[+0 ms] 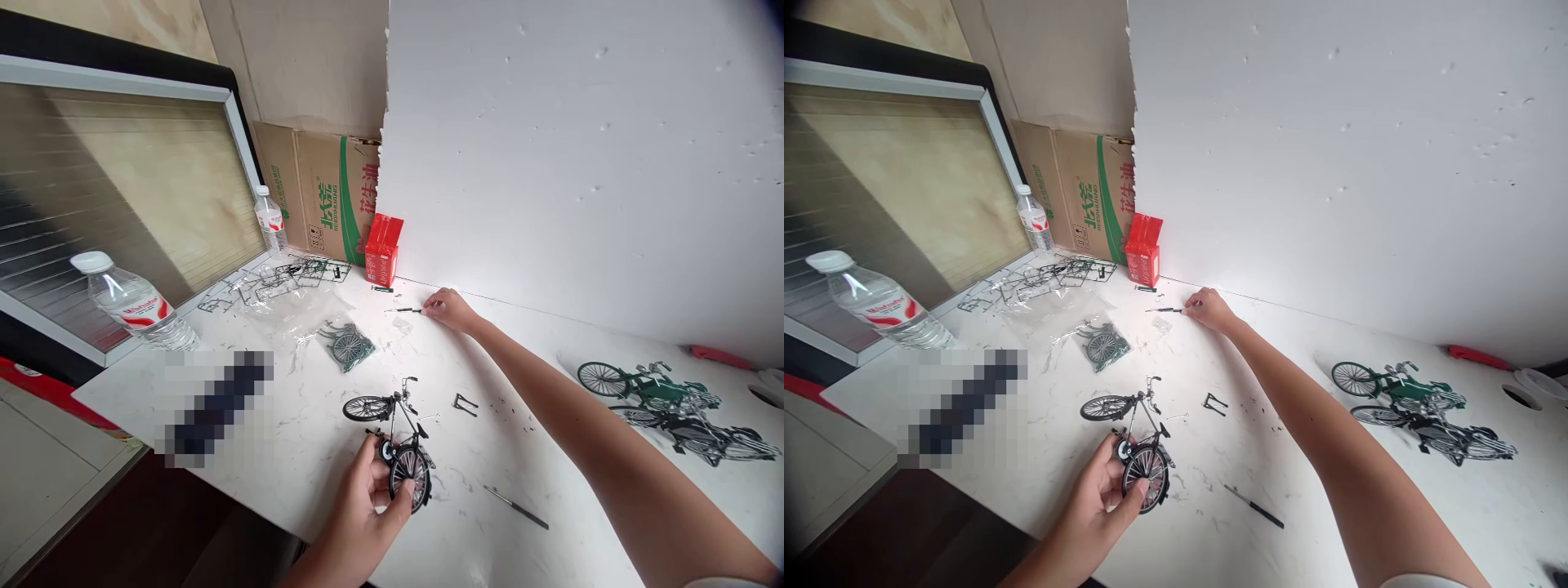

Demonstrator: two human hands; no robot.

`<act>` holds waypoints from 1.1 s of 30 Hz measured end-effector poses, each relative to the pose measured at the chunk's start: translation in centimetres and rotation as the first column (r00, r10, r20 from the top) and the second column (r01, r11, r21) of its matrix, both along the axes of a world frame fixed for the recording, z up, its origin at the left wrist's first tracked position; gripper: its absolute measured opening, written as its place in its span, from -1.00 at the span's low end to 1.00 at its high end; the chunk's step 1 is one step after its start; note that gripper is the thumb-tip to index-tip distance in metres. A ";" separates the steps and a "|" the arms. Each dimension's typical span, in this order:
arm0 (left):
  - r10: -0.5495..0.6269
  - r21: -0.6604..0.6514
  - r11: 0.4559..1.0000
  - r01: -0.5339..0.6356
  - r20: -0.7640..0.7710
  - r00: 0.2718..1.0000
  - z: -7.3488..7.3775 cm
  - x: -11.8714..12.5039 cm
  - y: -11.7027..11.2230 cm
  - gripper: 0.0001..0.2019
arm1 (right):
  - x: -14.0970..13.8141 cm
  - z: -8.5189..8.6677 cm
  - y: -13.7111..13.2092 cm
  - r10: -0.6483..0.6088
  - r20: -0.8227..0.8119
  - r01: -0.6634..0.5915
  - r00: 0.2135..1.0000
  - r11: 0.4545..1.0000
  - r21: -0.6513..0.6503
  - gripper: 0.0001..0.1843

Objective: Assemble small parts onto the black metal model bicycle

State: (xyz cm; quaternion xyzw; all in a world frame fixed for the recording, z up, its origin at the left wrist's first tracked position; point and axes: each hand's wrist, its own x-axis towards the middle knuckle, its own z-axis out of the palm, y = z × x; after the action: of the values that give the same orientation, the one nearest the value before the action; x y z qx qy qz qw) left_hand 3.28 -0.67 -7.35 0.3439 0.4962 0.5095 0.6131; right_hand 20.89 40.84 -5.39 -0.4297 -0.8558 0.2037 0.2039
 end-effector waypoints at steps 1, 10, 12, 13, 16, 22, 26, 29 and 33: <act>-0.001 -0.006 1.000 0.001 -0.002 1.000 0.1 0.0 0.0 -0.19 | -0.2 0.0 0.0 0.004 -0.002 -0.004 1.000 1.000 -0.009 -0.74; 0.015 0.000 1.000 -0.015 -0.011 1.000 0.1 0.0 -0.1 -0.16 | -1.4 0.9 0.4 0.002 0.068 0.002 0.998 0.998 -0.059 -0.88; 0.006 0.016 1.000 -0.006 -0.022 1.000 0.3 -0.1 -0.1 -0.21 | -1.8 1.3 0.3 -0.007 0.086 0.014 0.996 0.996 -0.086 -0.82; 0.006 0.022 1.000 -0.005 -0.025 1.000 0.4 -0.1 -0.1 -0.22 | -2.0 1.5 0.3 -0.004 0.091 0.013 0.996 0.995 -0.099 -0.76; 0.009 0.015 1.000 -0.009 -0.020 1.000 0.3 -0.1 -0.1 -0.19 | -2.8 1.9 0.1 0.052 0.109 -0.040 0.993 0.993 -0.110 -0.57; 0.025 -0.018 1.000 -0.025 0.008 1.000 -0.7 0.2 -0.2 -0.06 | -4.4 1.1 -0.2 0.119 0.165 -0.126 0.979 0.991 0.034 -0.72; -0.001 0.014 1.000 0.001 -0.020 1.000 -0.3 0.1 -0.1 -0.10 | -5.1 0.9 -0.6 0.122 0.202 -0.139 0.972 0.988 0.074 -0.75; -0.034 0.038 0.999 0.035 -0.031 0.999 0.3 0.0 0.0 -0.15 | -5.4 1.1 -0.8 0.096 0.224 -0.117 0.970 0.990 0.081 -0.78; -0.027 0.066 0.997 0.030 -0.051 0.998 0.6 0.0 0.1 -0.21 | -5.6 1.2 -0.9 0.087 0.273 -0.121 0.958 0.987 0.110 -0.80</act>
State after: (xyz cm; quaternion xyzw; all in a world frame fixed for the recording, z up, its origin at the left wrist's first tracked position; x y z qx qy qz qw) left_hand 3.25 -0.56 -6.79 0.3839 0.4891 0.5082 0.5959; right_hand 15.29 39.93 -4.16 -0.3938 -0.9080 0.1000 0.1020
